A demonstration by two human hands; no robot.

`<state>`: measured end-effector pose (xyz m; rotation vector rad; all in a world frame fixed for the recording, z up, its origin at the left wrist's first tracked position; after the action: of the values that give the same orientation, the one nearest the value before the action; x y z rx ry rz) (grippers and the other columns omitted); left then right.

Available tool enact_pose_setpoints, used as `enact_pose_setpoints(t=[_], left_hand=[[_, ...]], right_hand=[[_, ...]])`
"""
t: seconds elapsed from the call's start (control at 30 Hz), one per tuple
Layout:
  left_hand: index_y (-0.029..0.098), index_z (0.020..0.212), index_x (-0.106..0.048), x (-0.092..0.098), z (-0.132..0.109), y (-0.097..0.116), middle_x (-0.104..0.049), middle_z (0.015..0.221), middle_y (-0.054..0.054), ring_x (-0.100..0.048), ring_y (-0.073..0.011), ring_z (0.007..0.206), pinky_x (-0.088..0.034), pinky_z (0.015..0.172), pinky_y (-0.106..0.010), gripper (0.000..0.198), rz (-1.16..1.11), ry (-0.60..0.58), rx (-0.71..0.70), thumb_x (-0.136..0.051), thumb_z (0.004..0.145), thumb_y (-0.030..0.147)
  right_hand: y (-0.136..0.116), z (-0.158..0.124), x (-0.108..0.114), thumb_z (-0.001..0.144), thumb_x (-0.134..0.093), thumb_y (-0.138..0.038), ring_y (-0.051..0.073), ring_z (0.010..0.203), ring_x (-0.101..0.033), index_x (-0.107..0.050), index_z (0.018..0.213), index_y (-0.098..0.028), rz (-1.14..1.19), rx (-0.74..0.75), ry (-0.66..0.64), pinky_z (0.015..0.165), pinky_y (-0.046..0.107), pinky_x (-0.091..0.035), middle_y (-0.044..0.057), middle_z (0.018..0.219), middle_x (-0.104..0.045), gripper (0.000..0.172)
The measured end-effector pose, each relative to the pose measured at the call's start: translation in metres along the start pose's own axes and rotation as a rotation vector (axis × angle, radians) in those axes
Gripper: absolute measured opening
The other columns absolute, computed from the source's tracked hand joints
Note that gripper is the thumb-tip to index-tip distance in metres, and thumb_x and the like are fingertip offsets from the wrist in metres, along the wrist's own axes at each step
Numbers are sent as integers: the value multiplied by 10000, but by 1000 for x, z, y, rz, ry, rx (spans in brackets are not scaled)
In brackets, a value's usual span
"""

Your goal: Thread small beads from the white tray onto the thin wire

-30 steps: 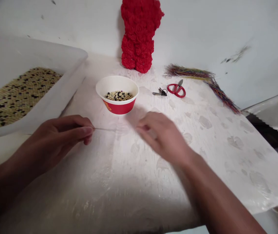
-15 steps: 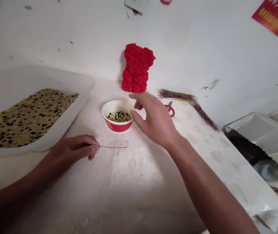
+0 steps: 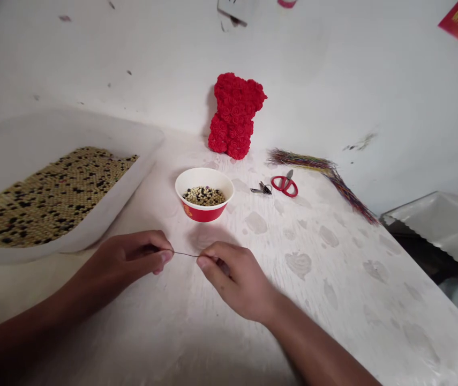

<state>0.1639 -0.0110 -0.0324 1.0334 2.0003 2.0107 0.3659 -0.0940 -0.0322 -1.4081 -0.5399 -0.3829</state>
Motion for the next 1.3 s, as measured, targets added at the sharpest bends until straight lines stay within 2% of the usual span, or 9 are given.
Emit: enact_pose_setpoints(t=[0.13,0.3,0.43,0.6,0.73,0.9,1.13,1.3], left_hand=[[219,757,-685,-2,2,0,-619,686,33,-532,-121,637,-411,575,-204,214,18,-31,-2,-664,846,412],[238,801,-724,2,4,-3,-656,711,28,-590,-128,681,-457,611,-203,180,-2,-54,83,-737,799,418],[249,845,-742,6,6,-6,-712,780,13,-648,-145,734,-510,651,-215,191,-32,-33,150,-789,763,415],[262,868,-759,8,7,-7,-759,866,-3,-702,-171,820,-563,703,-231,214,-21,-3,198,-825,737,417],[271,879,-774,8,7,-6,-779,879,-16,-729,-205,821,-603,728,-283,211,-12,8,185,-834,722,398],[306,887,-786,7,6,-6,-786,947,-11,-735,-218,875,-603,722,-284,195,27,4,179,-832,725,406],[324,874,-797,5,6,-7,-778,1000,23,-720,-184,885,-577,733,-253,136,45,8,119,-820,746,364],[323,864,-799,4,5,-8,-771,967,36,-710,-170,900,-562,765,-235,91,20,-7,63,-796,773,320]], right_hand=[[6,-2,-3,1014,-511,-350,124,643,-491,-572,795,-191,42,20,33,585,257,-398,-10,722,-565,277],[16,-4,-6,998,-535,-344,94,536,-359,-542,726,-192,127,-15,158,473,232,-299,-48,613,-435,311],[18,-5,-4,986,-547,-299,86,524,-359,-530,705,-194,116,9,196,458,220,-299,-50,601,-431,301],[14,-7,-1,975,-539,-229,80,525,-417,-551,736,-198,31,76,125,473,208,-349,-44,620,-511,242],[11,-8,-2,981,-539,-217,89,542,-462,-578,775,-208,-7,127,102,500,218,-383,-35,651,-564,210],[10,-9,-2,998,-533,-235,93,544,-478,-588,793,-213,-29,153,111,503,225,-391,-29,663,-578,213],[11,-9,-3,1002,-544,-240,85,522,-462,-591,786,-217,-67,172,128,477,225,-374,-35,663,-586,222],[11,-9,-3,999,-552,-246,83,495,-436,-589,774,-222,-75,173,134,457,237,-355,-39,645,-569,229]])
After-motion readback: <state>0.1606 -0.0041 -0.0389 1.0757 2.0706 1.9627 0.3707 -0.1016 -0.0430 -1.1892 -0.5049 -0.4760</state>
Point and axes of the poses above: each hand's wrist, its own z-axis towards the middle knuckle, its own x-axis out of the back of the hand, y = z × x, the point moved 2 cm from there along z, towards the middle knuckle
